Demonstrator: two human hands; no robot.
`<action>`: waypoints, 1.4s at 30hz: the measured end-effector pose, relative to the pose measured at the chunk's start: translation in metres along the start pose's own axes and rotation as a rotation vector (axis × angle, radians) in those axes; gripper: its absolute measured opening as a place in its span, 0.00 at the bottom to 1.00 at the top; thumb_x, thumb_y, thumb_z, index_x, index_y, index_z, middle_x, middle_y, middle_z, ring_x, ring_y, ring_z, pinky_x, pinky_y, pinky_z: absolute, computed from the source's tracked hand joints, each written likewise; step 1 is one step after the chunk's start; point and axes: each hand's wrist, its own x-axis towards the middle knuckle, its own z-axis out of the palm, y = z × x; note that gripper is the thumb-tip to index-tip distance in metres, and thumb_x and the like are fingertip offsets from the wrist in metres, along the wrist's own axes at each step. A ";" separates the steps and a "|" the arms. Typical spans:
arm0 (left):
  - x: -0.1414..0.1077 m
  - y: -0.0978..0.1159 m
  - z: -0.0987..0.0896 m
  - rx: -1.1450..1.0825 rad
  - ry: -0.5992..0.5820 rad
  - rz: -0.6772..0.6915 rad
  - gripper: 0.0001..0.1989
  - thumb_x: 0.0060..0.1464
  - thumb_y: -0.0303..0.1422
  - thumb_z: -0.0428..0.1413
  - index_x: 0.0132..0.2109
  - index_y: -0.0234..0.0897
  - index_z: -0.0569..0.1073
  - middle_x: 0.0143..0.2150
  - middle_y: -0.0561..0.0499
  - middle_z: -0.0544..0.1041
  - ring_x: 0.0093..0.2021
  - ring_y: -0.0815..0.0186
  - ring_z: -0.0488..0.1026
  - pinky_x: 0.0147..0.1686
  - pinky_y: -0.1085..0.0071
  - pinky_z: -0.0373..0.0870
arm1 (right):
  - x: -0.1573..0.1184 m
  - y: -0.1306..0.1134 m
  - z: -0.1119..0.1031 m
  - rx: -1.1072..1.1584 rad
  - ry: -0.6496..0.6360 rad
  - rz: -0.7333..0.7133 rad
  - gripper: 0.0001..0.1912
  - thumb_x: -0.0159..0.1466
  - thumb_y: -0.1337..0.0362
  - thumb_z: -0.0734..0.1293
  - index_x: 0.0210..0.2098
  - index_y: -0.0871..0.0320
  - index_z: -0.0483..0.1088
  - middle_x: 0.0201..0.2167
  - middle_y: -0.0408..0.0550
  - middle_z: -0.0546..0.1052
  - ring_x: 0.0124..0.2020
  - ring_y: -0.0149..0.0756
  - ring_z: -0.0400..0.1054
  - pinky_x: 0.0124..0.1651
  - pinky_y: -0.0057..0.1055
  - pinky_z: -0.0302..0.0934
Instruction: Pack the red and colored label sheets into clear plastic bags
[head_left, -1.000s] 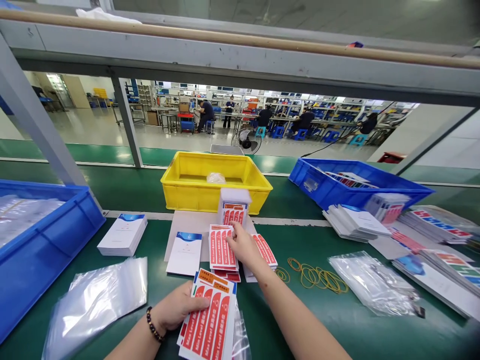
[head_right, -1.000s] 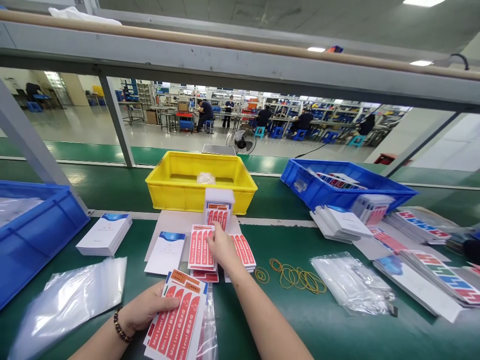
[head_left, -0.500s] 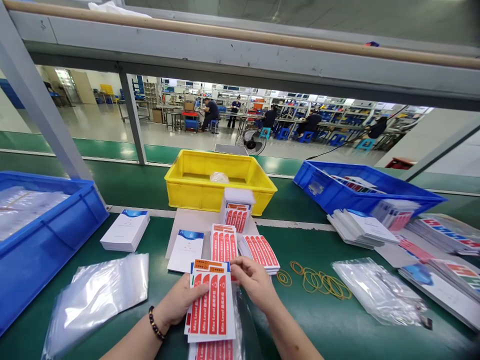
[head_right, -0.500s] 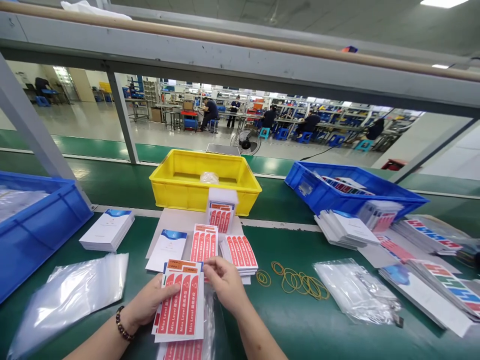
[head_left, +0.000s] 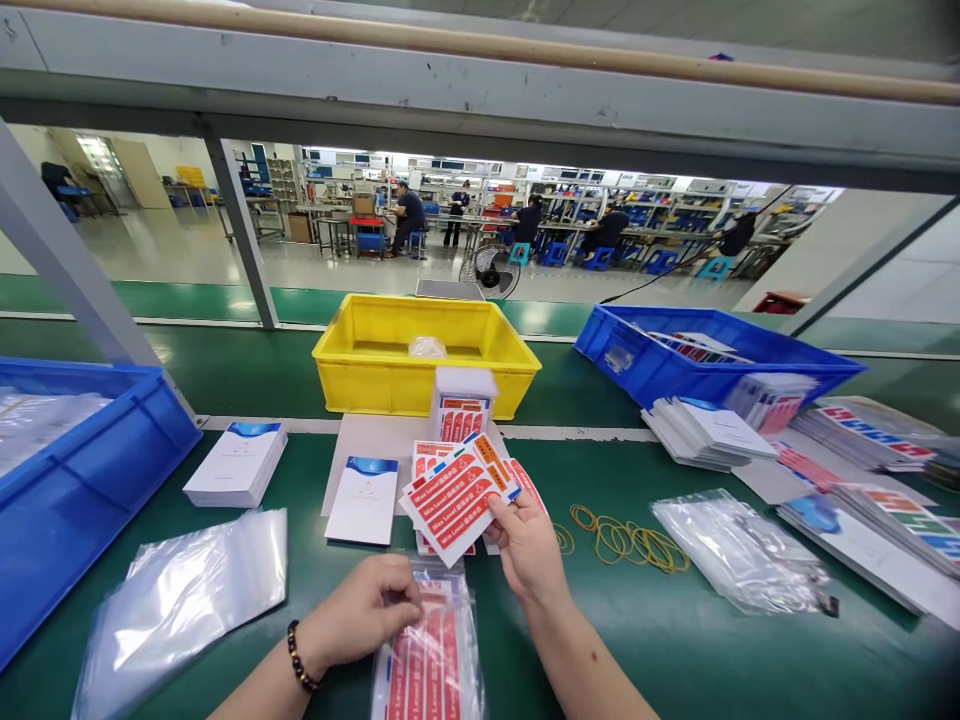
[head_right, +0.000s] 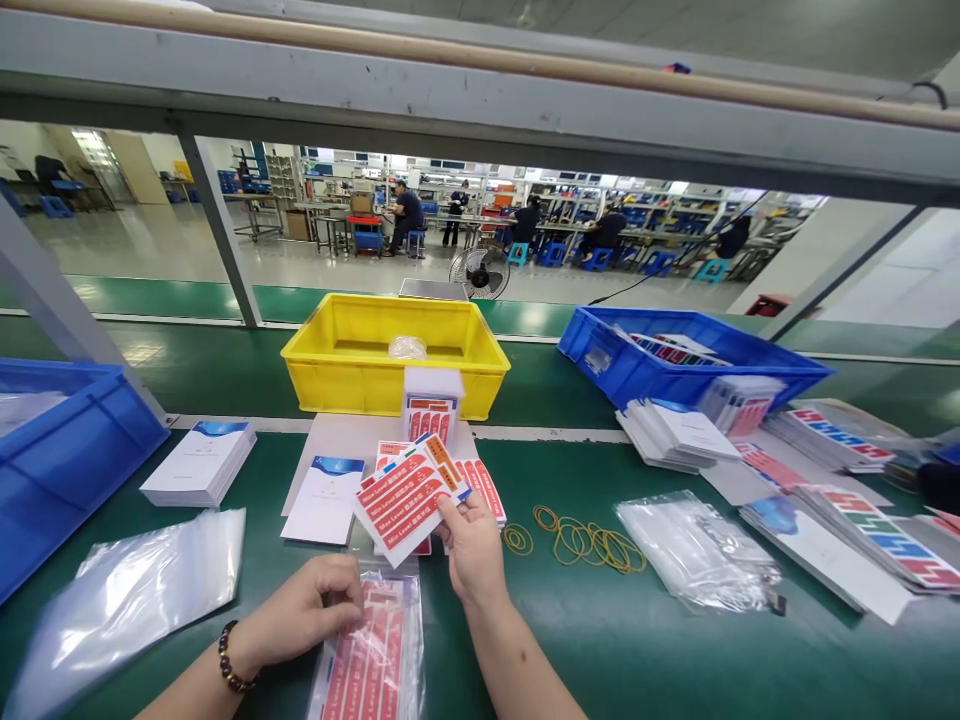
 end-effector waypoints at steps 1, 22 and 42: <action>0.000 0.000 0.000 0.005 -0.007 0.042 0.07 0.49 0.29 0.54 0.25 0.33 0.73 0.27 0.51 0.69 0.31 0.68 0.65 0.34 0.74 0.60 | -0.001 0.001 0.001 -0.018 -0.035 0.012 0.25 0.46 0.56 0.74 0.40 0.59 0.67 0.34 0.50 0.76 0.31 0.40 0.72 0.27 0.30 0.65; 0.000 -0.008 0.004 -0.117 0.204 0.072 0.08 0.54 0.31 0.49 0.29 0.33 0.68 0.35 0.48 0.66 0.37 0.65 0.65 0.40 0.71 0.61 | -0.009 -0.003 0.002 -0.212 -0.285 0.083 0.33 0.50 0.56 0.71 0.50 0.58 0.55 0.32 0.47 0.75 0.32 0.39 0.71 0.36 0.34 0.65; 0.001 -0.022 0.011 0.632 0.520 0.349 0.09 0.56 0.23 0.45 0.38 0.35 0.69 0.50 0.44 0.70 0.48 0.63 0.69 0.45 0.68 0.67 | -0.006 0.004 -0.003 -0.319 -0.162 -0.010 0.33 0.51 0.53 0.70 0.51 0.60 0.58 0.24 0.43 0.72 0.18 0.27 0.62 0.19 0.24 0.57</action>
